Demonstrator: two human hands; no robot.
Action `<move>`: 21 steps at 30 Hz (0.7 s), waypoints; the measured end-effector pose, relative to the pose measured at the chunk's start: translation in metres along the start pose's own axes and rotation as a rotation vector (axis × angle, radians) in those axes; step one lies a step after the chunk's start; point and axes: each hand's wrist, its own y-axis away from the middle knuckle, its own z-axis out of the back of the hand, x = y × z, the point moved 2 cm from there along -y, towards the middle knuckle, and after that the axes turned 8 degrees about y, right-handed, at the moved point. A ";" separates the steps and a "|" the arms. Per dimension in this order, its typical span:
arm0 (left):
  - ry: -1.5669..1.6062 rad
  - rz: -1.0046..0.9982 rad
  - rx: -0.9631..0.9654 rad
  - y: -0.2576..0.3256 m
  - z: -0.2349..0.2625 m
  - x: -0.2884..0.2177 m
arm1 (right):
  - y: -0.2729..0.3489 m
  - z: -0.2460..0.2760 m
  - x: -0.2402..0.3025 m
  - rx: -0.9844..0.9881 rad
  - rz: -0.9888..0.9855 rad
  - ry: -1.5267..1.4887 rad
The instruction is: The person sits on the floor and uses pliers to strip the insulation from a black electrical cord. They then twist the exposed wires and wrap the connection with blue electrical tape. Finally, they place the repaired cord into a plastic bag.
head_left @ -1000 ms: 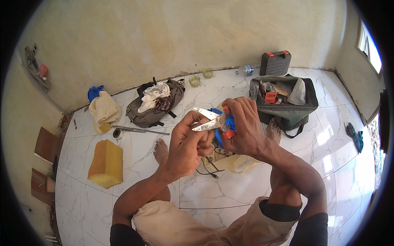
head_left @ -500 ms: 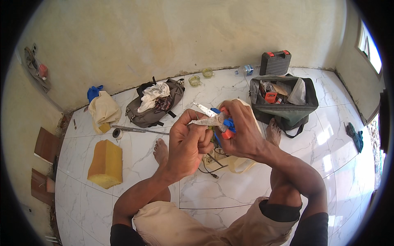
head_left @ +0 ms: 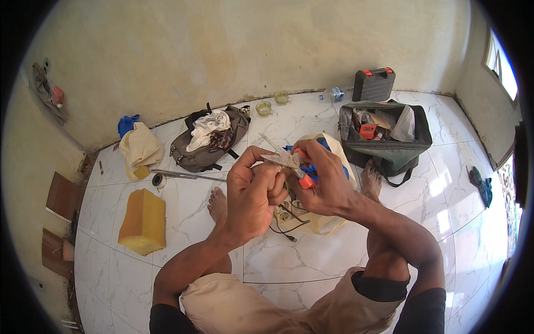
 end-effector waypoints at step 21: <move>-0.132 0.029 -0.101 0.003 0.009 -0.001 | -0.005 0.030 0.003 0.083 -0.545 -0.510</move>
